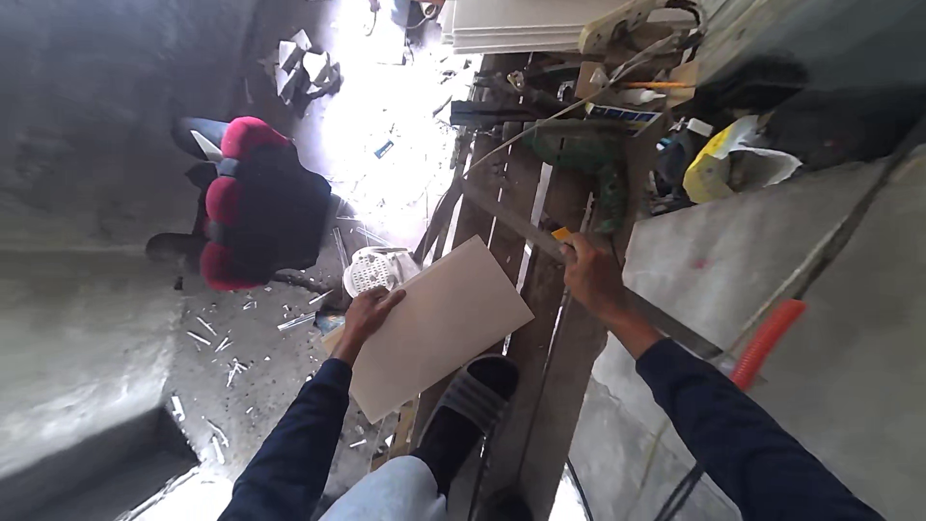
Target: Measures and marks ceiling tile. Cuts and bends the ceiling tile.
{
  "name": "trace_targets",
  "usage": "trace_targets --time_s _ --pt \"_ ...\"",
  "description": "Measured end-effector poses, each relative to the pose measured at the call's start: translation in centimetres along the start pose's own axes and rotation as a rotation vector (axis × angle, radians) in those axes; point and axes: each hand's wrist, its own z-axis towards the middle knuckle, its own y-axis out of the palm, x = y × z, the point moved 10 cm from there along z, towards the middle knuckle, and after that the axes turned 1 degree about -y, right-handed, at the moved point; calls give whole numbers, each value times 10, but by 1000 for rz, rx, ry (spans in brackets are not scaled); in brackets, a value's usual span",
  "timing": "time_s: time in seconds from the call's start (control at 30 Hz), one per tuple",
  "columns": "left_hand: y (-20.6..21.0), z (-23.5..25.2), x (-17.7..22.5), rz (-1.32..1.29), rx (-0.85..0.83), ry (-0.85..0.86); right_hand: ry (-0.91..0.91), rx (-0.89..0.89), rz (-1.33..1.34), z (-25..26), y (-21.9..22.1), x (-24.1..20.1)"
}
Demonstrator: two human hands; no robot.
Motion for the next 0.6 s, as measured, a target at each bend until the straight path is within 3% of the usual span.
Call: trace_targets --time_s 0.2,0.4,0.6 --pt "2 3 -4 13 5 -11 -115 216 -125 12 -34 6" --pt "1 2 1 54 -12 3 47 331 -127 21 -81 28" --pt "3 5 11 33 17 9 6 449 -168 20 -89 10"
